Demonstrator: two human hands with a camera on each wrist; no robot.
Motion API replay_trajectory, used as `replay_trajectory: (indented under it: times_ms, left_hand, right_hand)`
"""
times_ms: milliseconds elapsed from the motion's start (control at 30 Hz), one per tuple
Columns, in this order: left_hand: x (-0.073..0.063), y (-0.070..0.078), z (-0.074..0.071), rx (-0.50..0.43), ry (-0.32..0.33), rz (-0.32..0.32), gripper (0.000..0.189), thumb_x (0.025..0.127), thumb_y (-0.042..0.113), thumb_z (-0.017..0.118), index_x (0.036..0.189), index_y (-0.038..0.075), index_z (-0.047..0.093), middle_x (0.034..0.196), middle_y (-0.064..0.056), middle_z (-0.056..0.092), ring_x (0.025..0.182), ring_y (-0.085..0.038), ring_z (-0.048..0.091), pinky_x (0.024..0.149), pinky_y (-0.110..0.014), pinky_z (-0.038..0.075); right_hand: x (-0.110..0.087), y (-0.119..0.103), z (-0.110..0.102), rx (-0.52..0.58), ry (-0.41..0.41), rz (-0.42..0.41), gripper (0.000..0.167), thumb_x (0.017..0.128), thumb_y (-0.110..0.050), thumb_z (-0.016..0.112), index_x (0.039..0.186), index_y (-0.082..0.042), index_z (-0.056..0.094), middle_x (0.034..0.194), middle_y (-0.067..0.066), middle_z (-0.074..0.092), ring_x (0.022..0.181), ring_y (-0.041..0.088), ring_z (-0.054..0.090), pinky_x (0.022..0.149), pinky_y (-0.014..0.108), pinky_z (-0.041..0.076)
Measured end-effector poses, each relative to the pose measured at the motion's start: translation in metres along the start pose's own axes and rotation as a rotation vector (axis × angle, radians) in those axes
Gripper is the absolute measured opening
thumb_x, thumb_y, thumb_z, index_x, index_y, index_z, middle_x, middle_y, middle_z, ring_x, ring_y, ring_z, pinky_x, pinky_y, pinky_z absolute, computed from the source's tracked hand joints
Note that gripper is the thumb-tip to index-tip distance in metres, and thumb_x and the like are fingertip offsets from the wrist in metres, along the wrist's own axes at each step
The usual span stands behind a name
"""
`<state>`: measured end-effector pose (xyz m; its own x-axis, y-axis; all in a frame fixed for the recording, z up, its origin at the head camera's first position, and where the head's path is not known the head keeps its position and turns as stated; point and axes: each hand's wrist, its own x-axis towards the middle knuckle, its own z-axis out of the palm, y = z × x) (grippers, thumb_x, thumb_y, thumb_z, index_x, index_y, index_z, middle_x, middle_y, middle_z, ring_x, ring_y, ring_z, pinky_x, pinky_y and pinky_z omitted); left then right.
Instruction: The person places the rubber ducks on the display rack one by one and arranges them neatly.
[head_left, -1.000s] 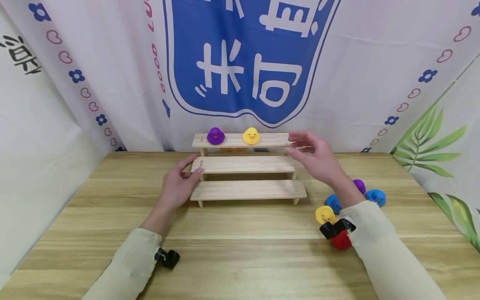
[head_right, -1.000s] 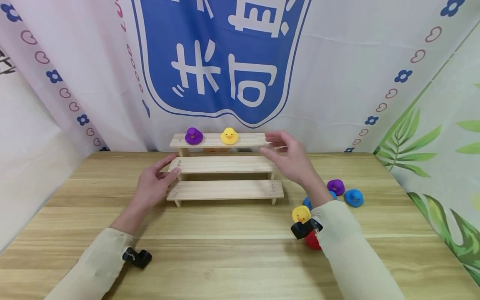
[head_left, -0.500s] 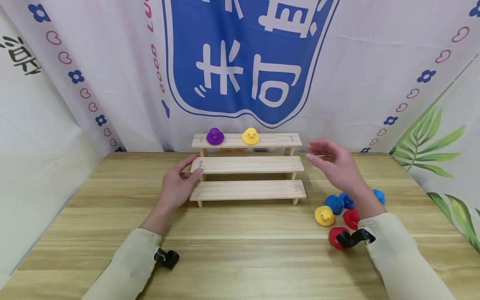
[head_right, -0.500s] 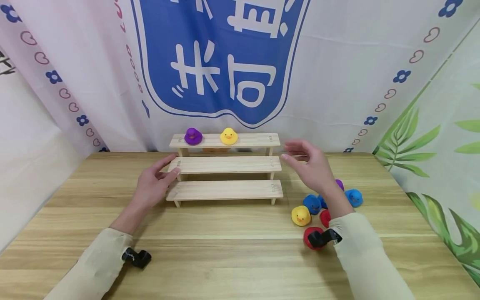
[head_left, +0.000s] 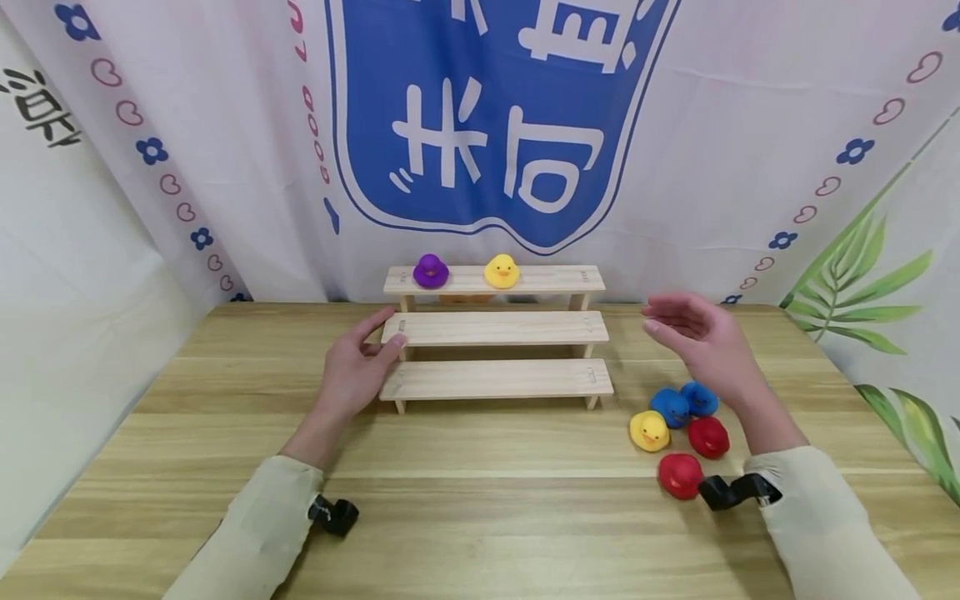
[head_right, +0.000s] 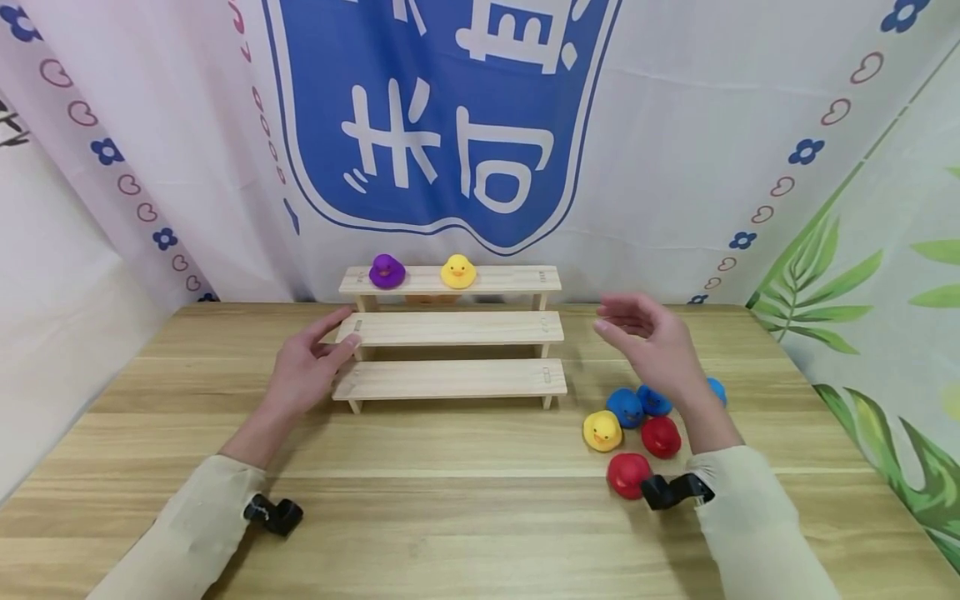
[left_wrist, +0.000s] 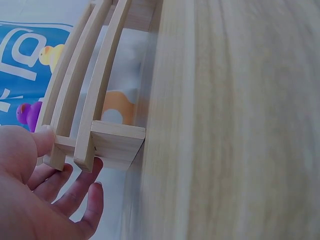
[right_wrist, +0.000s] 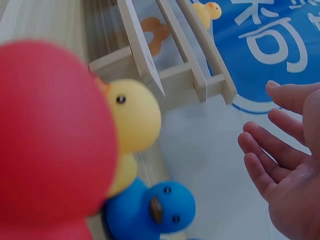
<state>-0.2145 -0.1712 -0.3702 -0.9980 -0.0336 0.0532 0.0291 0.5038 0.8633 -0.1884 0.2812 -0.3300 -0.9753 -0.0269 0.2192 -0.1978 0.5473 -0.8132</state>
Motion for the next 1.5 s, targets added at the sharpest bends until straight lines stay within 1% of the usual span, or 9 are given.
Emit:
replay_trajectory:
  times_ms: [233, 600, 767, 900, 1000, 1133, 1300, 1367, 1500]
  left_hand:
    - [-0.001, 0.0, -0.002, 0.0, 0.002, -0.006, 0.058, 0.107, 0.039, 0.064, 0.161, 0.028, 0.047, 0.17, -0.006, 0.043, 0.128, -0.034, 0.066, 0.087, -0.024, 0.053]
    - [-0.002, 0.001, -0.003, -0.015, 0.001, -0.007, 0.058, 0.107, 0.037, 0.065, 0.161, 0.029, 0.047, 0.17, -0.007, 0.043, 0.128, -0.034, 0.066, 0.085, -0.023, 0.056]
    - [-0.002, 0.001, -0.003, -0.02, -0.003, -0.011, 0.058, 0.107, 0.038, 0.065, 0.161, 0.029, 0.047, 0.17, -0.006, 0.042, 0.128, -0.033, 0.066, 0.083, -0.024, 0.057]
    - [-0.003, 0.002, -0.002, -0.03, -0.013, -0.009, 0.059, 0.107, 0.037, 0.064, 0.162, 0.027, 0.046, 0.171, -0.006, 0.041, 0.129, -0.034, 0.066, 0.086, -0.025, 0.058]
    - [-0.003, 0.002, -0.002, -0.026, -0.012, -0.011, 0.059, 0.107, 0.038, 0.064, 0.162, 0.027, 0.046, 0.171, -0.006, 0.041, 0.129, -0.033, 0.066, 0.087, -0.026, 0.058]
    - [-0.003, 0.002, -0.002, -0.029, -0.011, -0.011, 0.058, 0.107, 0.038, 0.064, 0.162, 0.028, 0.046, 0.171, -0.006, 0.041, 0.129, -0.033, 0.067, 0.086, -0.026, 0.059]
    - [-0.003, 0.002, -0.001, -0.033, -0.009, -0.009, 0.058, 0.107, 0.036, 0.065, 0.161, 0.029, 0.046, 0.171, -0.006, 0.041, 0.128, -0.033, 0.067, 0.086, -0.027, 0.06]
    - [-0.003, 0.002, -0.001, -0.032, -0.008, -0.011, 0.058, 0.107, 0.036, 0.065, 0.161, 0.029, 0.047, 0.171, -0.006, 0.041, 0.129, -0.033, 0.067, 0.087, -0.028, 0.06]
    - [-0.003, 0.001, -0.001, -0.034, -0.006, -0.016, 0.058, 0.107, 0.037, 0.066, 0.161, 0.028, 0.047, 0.171, -0.006, 0.041, 0.129, -0.033, 0.067, 0.087, -0.03, 0.061]
  right_hand:
    - [-0.007, 0.013, -0.014, -0.049, 0.023, -0.001, 0.05, 0.105, -0.039, 0.067, 0.145, -0.009, 0.059, 0.138, 0.012, 0.066, 0.11, -0.006, 0.062, 0.091, 0.003, 0.048]
    - [-0.012, 0.045, -0.037, -0.094, 0.035, 0.051, 0.049, 0.104, -0.036, 0.07, 0.144, -0.01, 0.059, 0.123, -0.016, 0.069, 0.104, -0.011, 0.063, 0.085, 0.004, 0.05]
    - [-0.014, 0.058, -0.045, -0.076, 0.045, 0.047, 0.046, 0.103, -0.03, 0.072, 0.142, -0.01, 0.059, 0.117, -0.026, 0.067, 0.101, -0.013, 0.064, 0.085, 0.004, 0.05]
    - [-0.017, 0.067, -0.051, -0.111, 0.05, 0.049, 0.048, 0.103, -0.03, 0.072, 0.143, -0.007, 0.058, 0.115, -0.029, 0.065, 0.1, -0.014, 0.062, 0.084, 0.002, 0.048]
    - [-0.018, 0.075, -0.053, -0.156, 0.049, 0.061, 0.051, 0.103, -0.031, 0.072, 0.144, -0.005, 0.058, 0.114, -0.028, 0.063, 0.098, -0.016, 0.059, 0.083, 0.002, 0.047]
    - [-0.021, 0.087, -0.057, -0.196, 0.038, 0.084, 0.053, 0.103, -0.032, 0.072, 0.145, -0.003, 0.057, 0.118, -0.021, 0.064, 0.097, -0.018, 0.057, 0.082, 0.001, 0.046]
    - [-0.023, 0.095, -0.06, -0.205, 0.026, 0.106, 0.057, 0.102, -0.034, 0.073, 0.147, -0.003, 0.056, 0.115, -0.028, 0.061, 0.097, -0.019, 0.055, 0.08, 0.002, 0.046]
    - [-0.023, 0.097, -0.061, -0.205, 0.021, 0.109, 0.059, 0.102, -0.035, 0.074, 0.147, -0.003, 0.056, 0.115, -0.027, 0.062, 0.097, -0.019, 0.055, 0.08, 0.002, 0.047]
    - [-0.026, 0.097, -0.062, -0.222, -0.006, 0.134, 0.061, 0.102, -0.039, 0.072, 0.148, -0.003, 0.056, 0.129, -0.001, 0.068, 0.097, -0.017, 0.053, 0.079, 0.004, 0.047]
